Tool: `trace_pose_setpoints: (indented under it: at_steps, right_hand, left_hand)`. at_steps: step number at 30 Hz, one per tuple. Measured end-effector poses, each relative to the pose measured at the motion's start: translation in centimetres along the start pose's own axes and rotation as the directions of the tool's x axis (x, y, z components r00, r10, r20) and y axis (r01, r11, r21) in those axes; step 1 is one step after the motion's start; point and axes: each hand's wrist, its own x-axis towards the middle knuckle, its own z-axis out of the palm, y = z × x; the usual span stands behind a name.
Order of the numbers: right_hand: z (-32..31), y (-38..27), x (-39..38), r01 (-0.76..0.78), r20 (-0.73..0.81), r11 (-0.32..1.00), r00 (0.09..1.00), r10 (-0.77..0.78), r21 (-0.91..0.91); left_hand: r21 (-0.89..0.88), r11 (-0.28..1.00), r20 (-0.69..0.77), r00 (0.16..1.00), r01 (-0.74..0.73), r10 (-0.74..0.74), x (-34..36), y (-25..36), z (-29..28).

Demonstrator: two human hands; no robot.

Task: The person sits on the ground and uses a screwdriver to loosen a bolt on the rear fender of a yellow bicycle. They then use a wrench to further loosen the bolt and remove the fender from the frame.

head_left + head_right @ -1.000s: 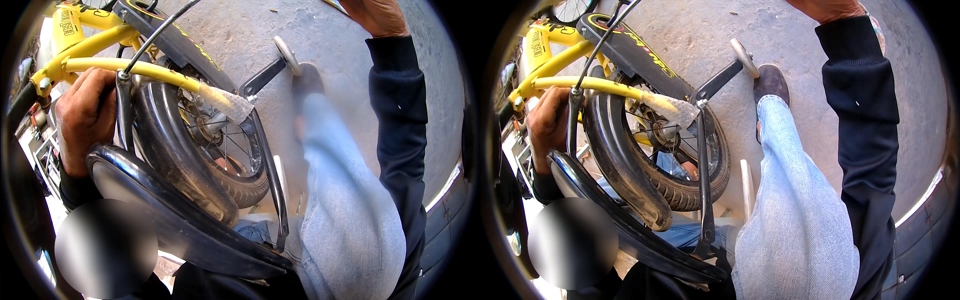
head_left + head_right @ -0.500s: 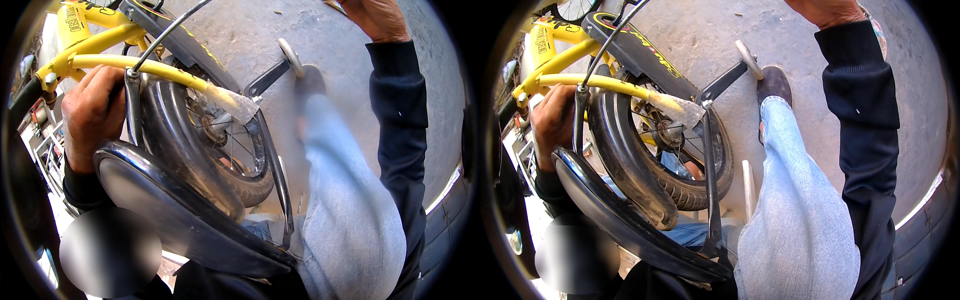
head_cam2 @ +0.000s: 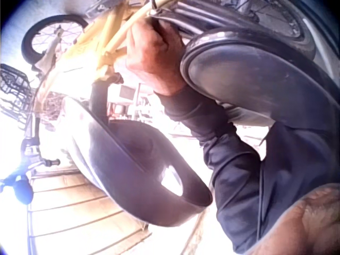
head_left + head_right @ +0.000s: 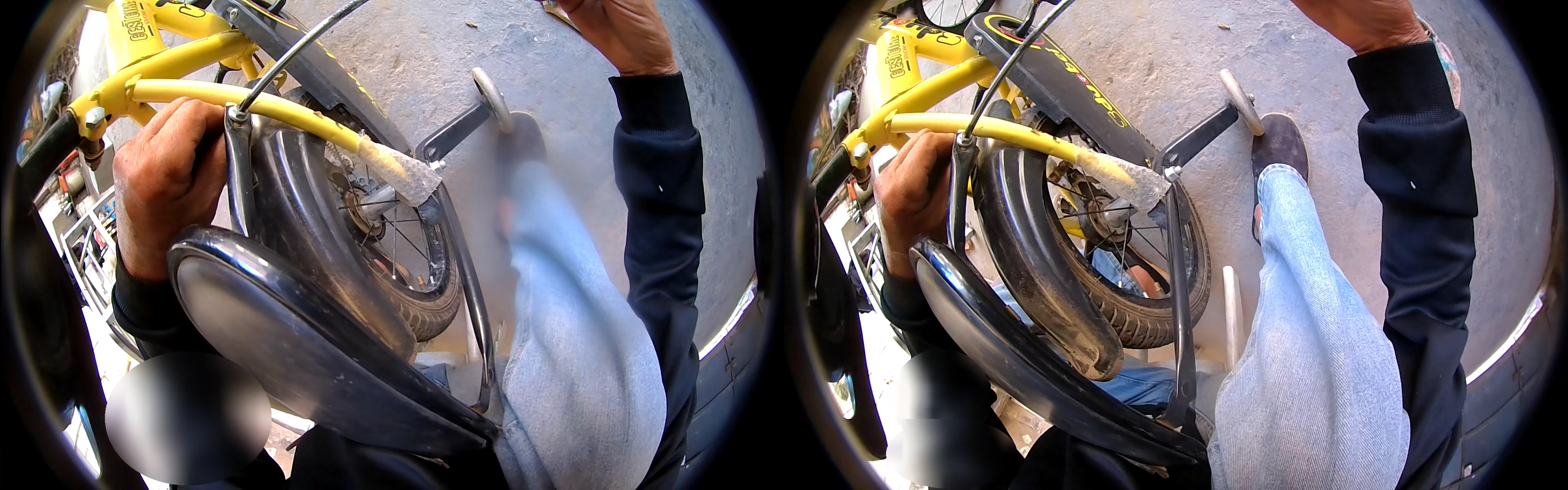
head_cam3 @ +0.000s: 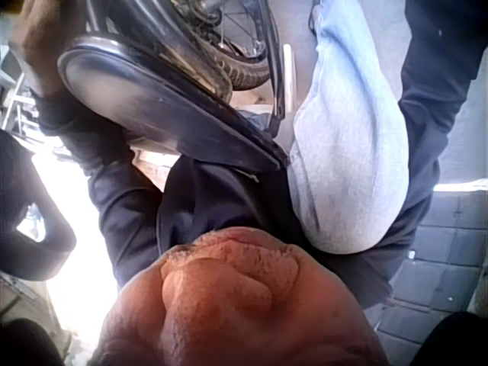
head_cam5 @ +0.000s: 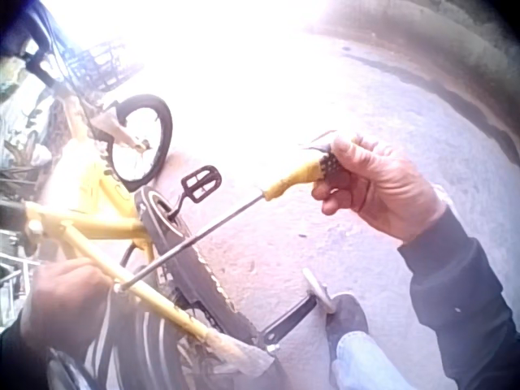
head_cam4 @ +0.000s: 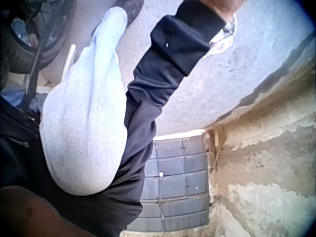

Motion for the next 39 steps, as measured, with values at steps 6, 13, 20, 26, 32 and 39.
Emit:
trace_pose_setpoints:
  at_steps: [6,13,20,26,32,39]
  right_hand:
    - [-0.4,0.5,0.1,-0.028,-0.025,1.0,0.999,0.028,0.009]
    - [0.2,0.4,-0.2,-0.111,-0.121,0.993,0.986,0.115,0.042]
    - [0.6,1.0,0.2,-0.116,-0.108,0.988,0.986,0.127,0.097]
    - [-0.2,0.8,0.3,-0.036,0.033,0.988,0.999,0.032,0.153]
    - [-0.9,2.9,1.0,-0.083,0.032,0.984,0.996,0.079,0.155]
    - [-0.5,1.4,0.4,-0.15,-0.021,0.985,0.988,0.152,0.088]
  left_hand:
    - [-0.011,1.0,0.006,1.0,-0.009,0.009,0.1,-0.1,0.0]
    - [-0.023,1.0,0.009,1.0,0.015,-0.015,0.2,0.0,0.0]
    - [0.008,1.0,0.018,1.0,0.003,-0.003,0.1,-0.2,-0.1]
    - [-0.012,1.0,0.004,1.0,-0.017,0.017,0.5,0.1,-0.2]
    - [-0.004,1.0,0.007,1.0,-0.014,0.014,0.1,0.0,0.0]
    - [-0.023,1.0,0.007,1.0,-0.016,0.016,0.0,-0.1,-0.1]
